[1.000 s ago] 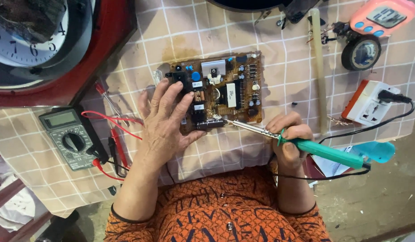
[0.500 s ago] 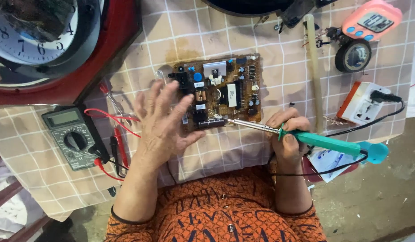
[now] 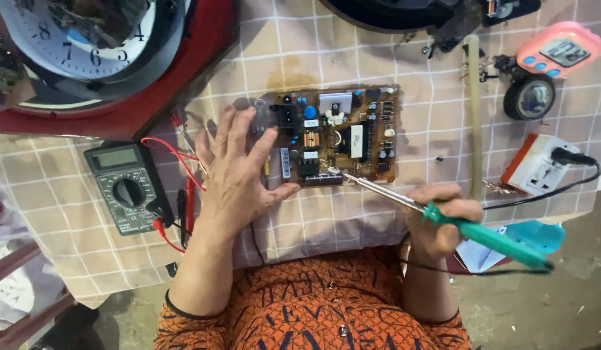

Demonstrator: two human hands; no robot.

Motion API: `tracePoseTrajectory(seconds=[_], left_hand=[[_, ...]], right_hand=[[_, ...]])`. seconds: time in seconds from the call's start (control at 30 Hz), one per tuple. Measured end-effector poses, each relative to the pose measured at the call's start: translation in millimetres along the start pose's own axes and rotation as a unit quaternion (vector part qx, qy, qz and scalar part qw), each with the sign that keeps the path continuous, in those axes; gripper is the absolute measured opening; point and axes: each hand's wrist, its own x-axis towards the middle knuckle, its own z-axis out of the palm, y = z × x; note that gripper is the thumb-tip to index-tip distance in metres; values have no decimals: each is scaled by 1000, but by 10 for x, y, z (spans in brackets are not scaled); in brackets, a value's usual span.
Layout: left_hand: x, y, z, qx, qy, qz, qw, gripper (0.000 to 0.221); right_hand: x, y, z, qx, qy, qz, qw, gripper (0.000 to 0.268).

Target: Using a soldering iron to repair or assemble components on a circuit board while testing connections with a multimeter.

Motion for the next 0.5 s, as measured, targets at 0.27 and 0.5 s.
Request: tracePoseTrajectory(seconds=[0.27,0.5], left_hand=[[8,-15,23,4,16,5,1000,82],[8,-20,10,-3,13,13,1000,86]], right_hand=[[65,77,69,-42,-55,25,997,10],[93,220,94,-31,-91,64,993,11]])
